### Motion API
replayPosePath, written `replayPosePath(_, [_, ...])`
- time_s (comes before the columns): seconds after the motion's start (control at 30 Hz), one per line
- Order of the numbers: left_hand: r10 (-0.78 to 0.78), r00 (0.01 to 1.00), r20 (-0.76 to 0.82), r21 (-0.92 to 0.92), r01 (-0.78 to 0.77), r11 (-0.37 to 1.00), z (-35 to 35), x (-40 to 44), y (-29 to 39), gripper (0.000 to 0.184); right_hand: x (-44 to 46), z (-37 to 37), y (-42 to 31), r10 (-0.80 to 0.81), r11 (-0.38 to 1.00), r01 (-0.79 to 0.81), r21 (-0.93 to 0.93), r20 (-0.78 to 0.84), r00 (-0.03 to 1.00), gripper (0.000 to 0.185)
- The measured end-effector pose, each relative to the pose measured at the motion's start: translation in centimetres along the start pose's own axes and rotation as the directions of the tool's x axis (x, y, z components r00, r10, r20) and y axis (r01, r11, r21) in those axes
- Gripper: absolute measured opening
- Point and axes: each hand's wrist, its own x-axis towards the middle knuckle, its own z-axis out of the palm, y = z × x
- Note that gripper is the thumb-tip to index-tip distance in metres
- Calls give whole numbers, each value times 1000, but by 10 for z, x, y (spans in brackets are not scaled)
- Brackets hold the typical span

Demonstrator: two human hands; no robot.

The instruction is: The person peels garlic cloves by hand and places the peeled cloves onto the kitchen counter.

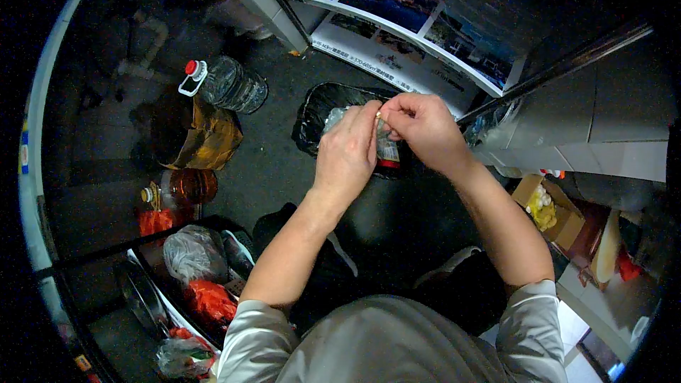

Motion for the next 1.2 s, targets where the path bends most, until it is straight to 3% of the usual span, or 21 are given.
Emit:
replayPosePath(0.07, [-27, 1000, 5, -10, 27, 1000, 0, 0, 2, 23, 1, -1, 3, 77, 969, -97, 229, 94, 993, 21])
replayPosePath(0.43, [-102, 993, 53, -39, 104, 994, 0, 1, 4, 22, -1, 0, -2, 144, 974, -155, 163, 78, 986, 13])
replayPosePath(0.5, [-102, 993, -56, -162, 92, 983, 5, 0, 0, 19, 0, 0, -4, 124, 981, -134, 143, 75, 989, 12])
replayPosePath(0.63, [-205, 979, -9, -250, 197, 948, 1, -1, -5, 23, 1, -2, -2, 59, 989, -56, 138, -15, 998, 14])
replayPosePath(0.7, [-428, 898, 103, -556, 409, 724, -3, 1, -7, 23, 4, -8, 2, 28, 993, -19, 120, -73, 997, 18])
replayPosePath(0.77, [-440, 891, 110, -616, 408, 673, -6, 3, -8, 26, 8, -13, 10, 191, 967, -175, 186, -68, 979, 17])
replayPosePath(0.83, [-491, 843, 219, -737, 473, 483, -10, 7, -4, 28, 8, -11, 15, 176, 981, -170, 93, -57, 983, 19])
replayPosePath(0.87, [-490, 844, 219, -738, 472, 483, -10, 8, -3, 28, 4, -8, 16, 89, 990, -97, -98, -80, 993, 20])
replayPosePath(0.9, [-504, 816, 282, -770, 507, 388, -11, 9, -3, 30, 1, -5, 16, 0, 958, -25, -286, -85, 996, 22])
replayPosePath(0.93, [-512, 786, 347, -792, 538, 290, -12, 9, -4, 31, -1, -2, 19, -23, 938, 13, -346, -26, 999, 23])
replayPosePath(0.97, [-511, 786, 347, -791, 538, 290, -11, 9, -4, 31, 0, 2, 25, -23, 938, 12, -345, -28, 999, 23])
replayPosePath(1.03, [-496, 798, 344, -834, 502, 229, -11, 8, -4, 33, 0, 9, 38, -86, 853, 65, -518, -18, 996, 19])
replayPosePath(1.07, [-496, 797, 344, -834, 502, 229, -11, 7, -6, 33, 0, 11, 43, -86, 853, 65, -518, -18, 996, 19])
replayPosePath(1.13, [-459, 805, 374, -840, 504, 199, -9, 6, -11, 31, 0, 11, 48, -257, 811, 225, -540, 16, 966, 17])
replayPosePath(1.2, [-467, 807, 362, -818, 515, 255, -10, 6, -9, 29, 0, 8, 47, -254, 798, 236, -555, 47, 966, 16])
